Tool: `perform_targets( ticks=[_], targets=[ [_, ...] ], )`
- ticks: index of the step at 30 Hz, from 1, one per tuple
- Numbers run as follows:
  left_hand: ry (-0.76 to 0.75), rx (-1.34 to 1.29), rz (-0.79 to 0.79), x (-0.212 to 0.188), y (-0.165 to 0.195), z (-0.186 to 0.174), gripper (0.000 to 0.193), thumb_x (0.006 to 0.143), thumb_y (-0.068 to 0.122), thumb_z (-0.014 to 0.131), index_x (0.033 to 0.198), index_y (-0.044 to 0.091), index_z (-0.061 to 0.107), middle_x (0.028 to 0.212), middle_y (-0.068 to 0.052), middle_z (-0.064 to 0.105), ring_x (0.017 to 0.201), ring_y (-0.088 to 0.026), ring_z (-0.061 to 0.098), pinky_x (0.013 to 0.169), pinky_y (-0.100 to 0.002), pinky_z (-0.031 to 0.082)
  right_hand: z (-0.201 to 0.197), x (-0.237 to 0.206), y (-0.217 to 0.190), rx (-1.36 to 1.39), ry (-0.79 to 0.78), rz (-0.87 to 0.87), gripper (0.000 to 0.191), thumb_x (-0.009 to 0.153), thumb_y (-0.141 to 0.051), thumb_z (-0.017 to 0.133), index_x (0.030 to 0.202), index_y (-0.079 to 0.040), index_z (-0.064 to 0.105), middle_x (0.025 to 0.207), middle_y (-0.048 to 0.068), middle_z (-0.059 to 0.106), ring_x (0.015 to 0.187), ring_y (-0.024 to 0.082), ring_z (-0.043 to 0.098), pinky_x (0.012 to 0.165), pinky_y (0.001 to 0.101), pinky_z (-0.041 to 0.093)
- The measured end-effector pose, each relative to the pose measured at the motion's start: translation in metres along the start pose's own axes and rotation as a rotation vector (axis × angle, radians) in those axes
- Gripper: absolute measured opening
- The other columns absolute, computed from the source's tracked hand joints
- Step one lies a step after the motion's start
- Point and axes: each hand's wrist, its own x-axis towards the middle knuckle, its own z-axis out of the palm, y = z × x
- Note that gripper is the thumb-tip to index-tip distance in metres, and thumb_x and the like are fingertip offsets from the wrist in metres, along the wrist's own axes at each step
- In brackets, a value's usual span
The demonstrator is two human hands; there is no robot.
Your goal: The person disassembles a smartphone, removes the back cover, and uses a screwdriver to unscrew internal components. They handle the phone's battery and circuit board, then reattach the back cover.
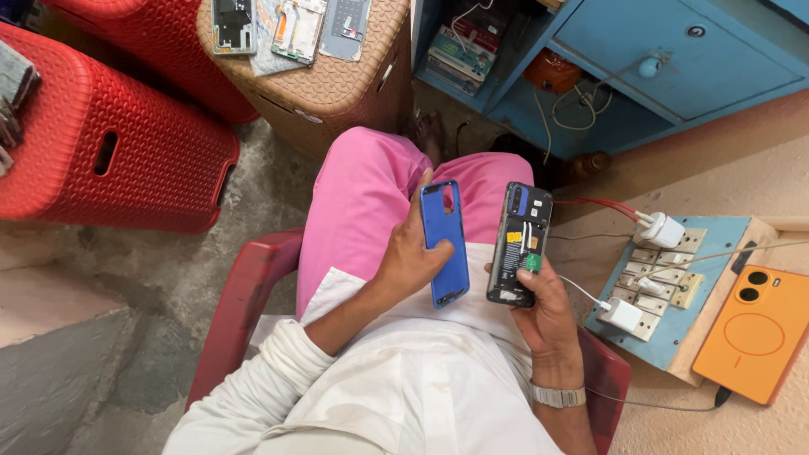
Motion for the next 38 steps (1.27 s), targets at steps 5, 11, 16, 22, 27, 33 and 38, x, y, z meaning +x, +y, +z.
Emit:
perform_targets(
  ticks=[5,11,16,22,27,33,38],
  targets=[
    [-0.024,0.021,-0.093,-0.003,-0.001,0.004,0.102,0.082,0.006,0.061,0.165,0.015,0.001,0.121,-0.018,0.070,0.101,-0.031,0.075,0.091,-0.038,0.059,0.012,0.003,0.012,-0.290,0.090,-0.124,0.037,0.105,-0.014,0.056,0.140,-0.001,0.058,0.112,0.006,0.071,0.093,0.011,0.067,0.081,0.0270,0.057],
    [-0.022,0.022,-0.144,-0.008,-0.007,0.012,0.103,0.081,0.005,0.059,0.165,0.014,-0.001,0.119,-0.018,0.071,0.097,-0.030,0.076,0.091,-0.038,0.058,0.036,-0.005,0.026,-1.043,0.177,-0.399,0.027,0.106,-0.016,0.061,0.127,-0.001,0.064,0.097,0.008,0.068,0.084,0.014,0.061,0.073,0.0270,0.052],
    [0.016,-0.036,-0.063,-0.013,-0.014,0.020,0.101,0.081,0.004,0.060,0.163,0.012,0.002,0.133,-0.019,0.065,0.102,-0.029,0.074,0.090,-0.037,0.059,0.058,-0.004,0.021,-1.306,0.159,-0.593,0.031,0.103,-0.013,0.059,0.130,0.001,0.060,0.107,0.015,0.065,0.091,0.025,0.064,0.078,0.0363,0.052],
    [-0.032,-0.098,-0.097,-0.017,-0.018,0.023,0.098,0.085,0.007,0.059,0.164,0.011,0.003,0.130,-0.018,0.066,0.106,-0.025,0.072,0.094,-0.034,0.057,0.060,0.001,0.029,-1.308,0.078,-0.620,0.036,0.104,-0.013,0.058,0.138,0.000,0.057,0.121,0.018,0.061,0.113,0.030,0.061,0.097,0.0377,0.049],
    [-0.050,-0.164,-0.055,-0.018,-0.014,0.022,0.092,0.090,0.006,0.060,0.164,0.011,0.006,0.143,-0.019,0.057,0.120,-0.027,0.067,0.101,-0.036,0.054,0.051,0.005,0.037,-1.259,-0.010,-0.554,0.047,0.107,-0.020,0.053,0.150,-0.001,0.047,0.155,0.027,0.046,0.144,0.039,0.047,0.116,0.0407,0.038],
    [-0.141,-0.403,-0.042,-0.020,-0.004,0.011,0.083,0.095,0.013,0.053,0.165,0.012,0.009,0.154,-0.016,0.043,0.131,-0.025,0.056,0.100,-0.036,0.057,0.050,0.005,0.035,-1.301,-0.024,-0.502,0.057,0.105,-0.030,0.055,0.154,-0.004,0.042,0.157,0.024,0.044,0.145,0.039,0.043,0.118,0.0444,0.035],
    [-0.113,-0.480,-0.231,-0.015,0.008,0.002,0.070,0.104,0.036,0.047,0.164,0.010,0.025,0.146,-0.019,0.053,0.122,-0.028,0.061,0.085,-0.035,0.064,0.054,0.001,0.032,-1.495,-0.021,-0.589,0.066,0.097,-0.036,0.066,0.152,-0.007,0.045,0.155,0.023,0.041,0.141,0.040,0.043,0.116,0.0500,0.034]
  ],
)
